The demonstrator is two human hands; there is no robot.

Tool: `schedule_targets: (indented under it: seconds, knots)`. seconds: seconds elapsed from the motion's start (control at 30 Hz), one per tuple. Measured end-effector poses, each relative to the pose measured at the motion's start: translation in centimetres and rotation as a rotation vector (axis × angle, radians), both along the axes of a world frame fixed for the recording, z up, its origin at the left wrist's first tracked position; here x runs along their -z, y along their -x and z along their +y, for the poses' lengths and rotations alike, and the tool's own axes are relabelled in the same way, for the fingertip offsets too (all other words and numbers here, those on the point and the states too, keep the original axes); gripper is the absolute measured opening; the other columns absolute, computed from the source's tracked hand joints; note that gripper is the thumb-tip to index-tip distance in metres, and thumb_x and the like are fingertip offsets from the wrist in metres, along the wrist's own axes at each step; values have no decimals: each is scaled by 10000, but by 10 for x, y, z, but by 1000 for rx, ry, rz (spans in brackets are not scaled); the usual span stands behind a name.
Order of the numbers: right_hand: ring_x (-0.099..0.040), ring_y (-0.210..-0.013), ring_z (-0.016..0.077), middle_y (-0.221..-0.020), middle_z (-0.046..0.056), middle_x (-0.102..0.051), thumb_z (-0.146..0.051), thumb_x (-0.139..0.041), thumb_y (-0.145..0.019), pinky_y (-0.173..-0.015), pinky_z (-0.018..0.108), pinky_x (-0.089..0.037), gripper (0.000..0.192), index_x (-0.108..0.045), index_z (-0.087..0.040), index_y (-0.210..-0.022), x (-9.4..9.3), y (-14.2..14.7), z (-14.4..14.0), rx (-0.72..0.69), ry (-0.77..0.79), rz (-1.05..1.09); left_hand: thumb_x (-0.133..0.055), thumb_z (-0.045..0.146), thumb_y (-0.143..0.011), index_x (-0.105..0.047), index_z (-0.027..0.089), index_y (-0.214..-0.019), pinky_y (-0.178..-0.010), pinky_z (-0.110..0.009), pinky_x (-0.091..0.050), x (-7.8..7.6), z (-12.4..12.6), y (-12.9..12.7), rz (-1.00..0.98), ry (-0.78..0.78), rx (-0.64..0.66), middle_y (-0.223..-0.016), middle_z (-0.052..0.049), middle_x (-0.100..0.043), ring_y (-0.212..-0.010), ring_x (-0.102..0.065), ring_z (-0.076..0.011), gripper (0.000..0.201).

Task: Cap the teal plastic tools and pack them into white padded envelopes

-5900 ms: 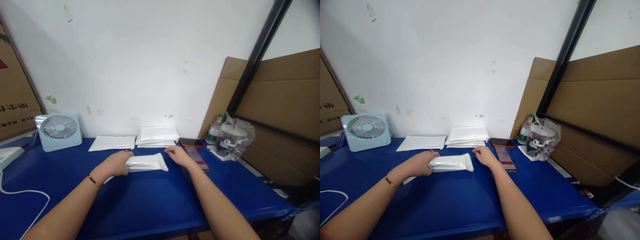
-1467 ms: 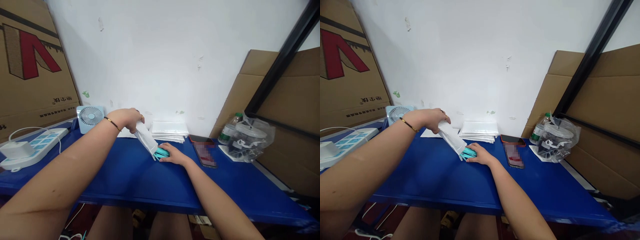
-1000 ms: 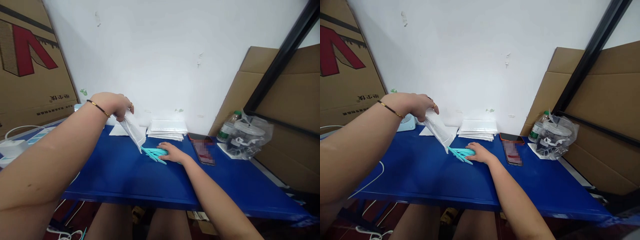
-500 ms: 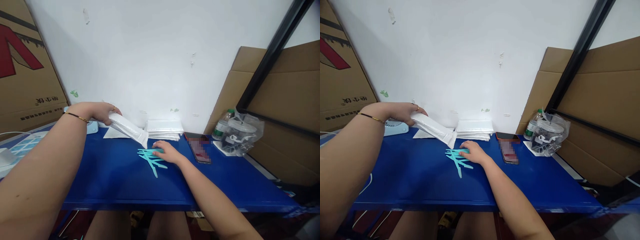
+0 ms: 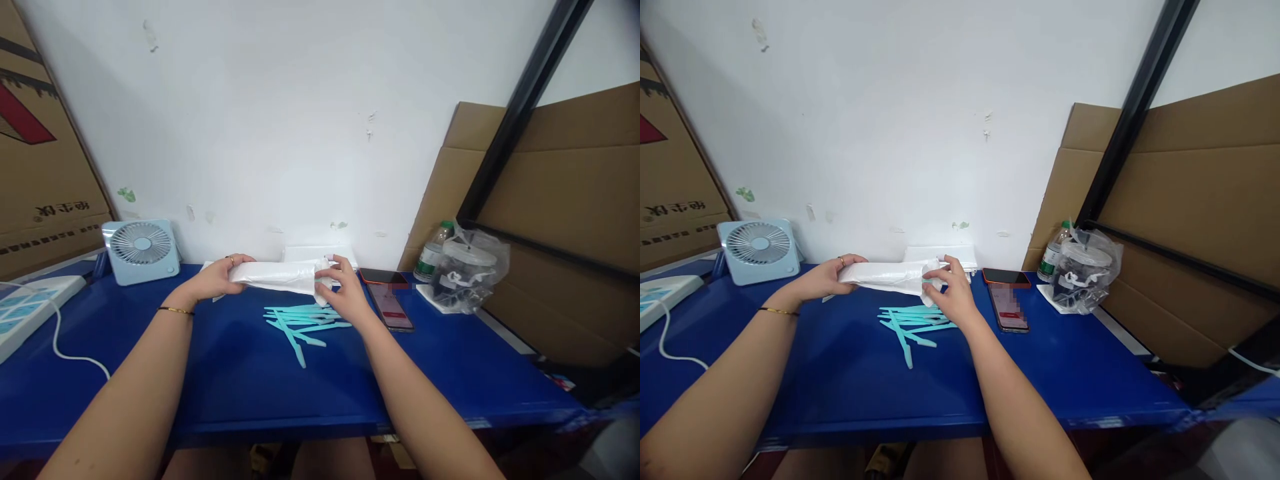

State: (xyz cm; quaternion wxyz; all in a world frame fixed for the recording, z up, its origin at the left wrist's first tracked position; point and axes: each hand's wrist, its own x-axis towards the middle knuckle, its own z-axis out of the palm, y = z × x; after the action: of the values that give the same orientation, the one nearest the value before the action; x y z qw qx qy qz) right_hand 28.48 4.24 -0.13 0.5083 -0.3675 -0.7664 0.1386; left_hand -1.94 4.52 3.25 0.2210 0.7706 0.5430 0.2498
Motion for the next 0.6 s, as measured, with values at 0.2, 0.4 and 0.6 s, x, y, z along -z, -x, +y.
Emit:
schedule_targets:
  seconds: [0.2,0.4,0.6]
  knots:
    - [-482,-1112,260,-1273,99,-416,-170,-652,-607,-942,373,-386,149,-665,-173,-755,30,8,24,28,158,-276,-545,248,-607,-511,233,-1109,-573,-206,-428,15,-10,-6,-4,-120,-12,-1033,-3,-540,-705,-535,-127,503]
    - [-520,-1027,236,-1175,88,-478,-99,-663,-541,-888,317,-409,145,-626,-153,-670,48,21,32,-26,308,-345,-516,213,-609,-509,226,-1080,-678,-226,-440,28,-11,-6,-11,-138,15,-1054,3,-535,-813,-546,-152,471]
    - [-547,-885,189,-1032,63,-552,-219,-663,-632,-752,271,-421,73,-678,-169,-683,43,13,33,-50,371,-381,-497,248,-627,-518,218,-1093,-784,-265,-443,32,-9,17,129,-175,-16,-1083,-10,-551,-910,-547,-184,468]
